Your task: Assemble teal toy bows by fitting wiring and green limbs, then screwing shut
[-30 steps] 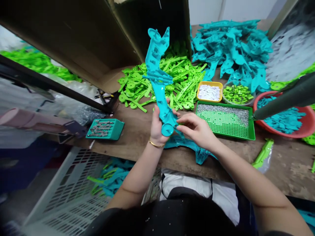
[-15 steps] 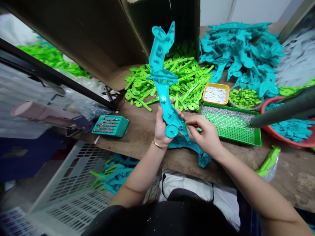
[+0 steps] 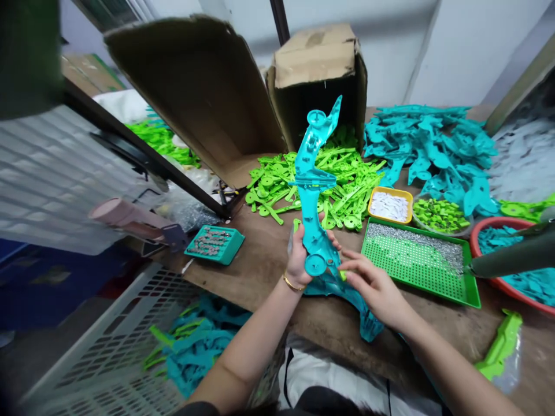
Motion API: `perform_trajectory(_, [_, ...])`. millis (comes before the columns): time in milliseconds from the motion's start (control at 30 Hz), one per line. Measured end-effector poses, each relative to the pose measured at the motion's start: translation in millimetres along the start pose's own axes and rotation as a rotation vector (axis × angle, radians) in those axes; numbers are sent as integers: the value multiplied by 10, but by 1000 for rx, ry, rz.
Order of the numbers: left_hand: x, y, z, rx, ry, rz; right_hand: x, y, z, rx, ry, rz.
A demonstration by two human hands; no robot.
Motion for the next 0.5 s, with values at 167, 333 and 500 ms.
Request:
perform_trajectory(167, [-12,6,-14,49,30,-17,230,-7,-93,17,200,-67])
perform_trajectory(333, [226,-95,-86,129,28,23,224,144,-186,-226,11,-153])
perform_trajectory(500, [706,-270,-223,270,71,174,-73,545,-385,-589,-263,-236])
Point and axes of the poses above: each hand's wrist, its own z-axis towards the middle knuckle, its own x-axis out of the palm, y = z × x, the point moved 5 cm from there along z, towards the middle knuckle, and after that the axes turned 4 degrees about x, right-handed, at the moved point
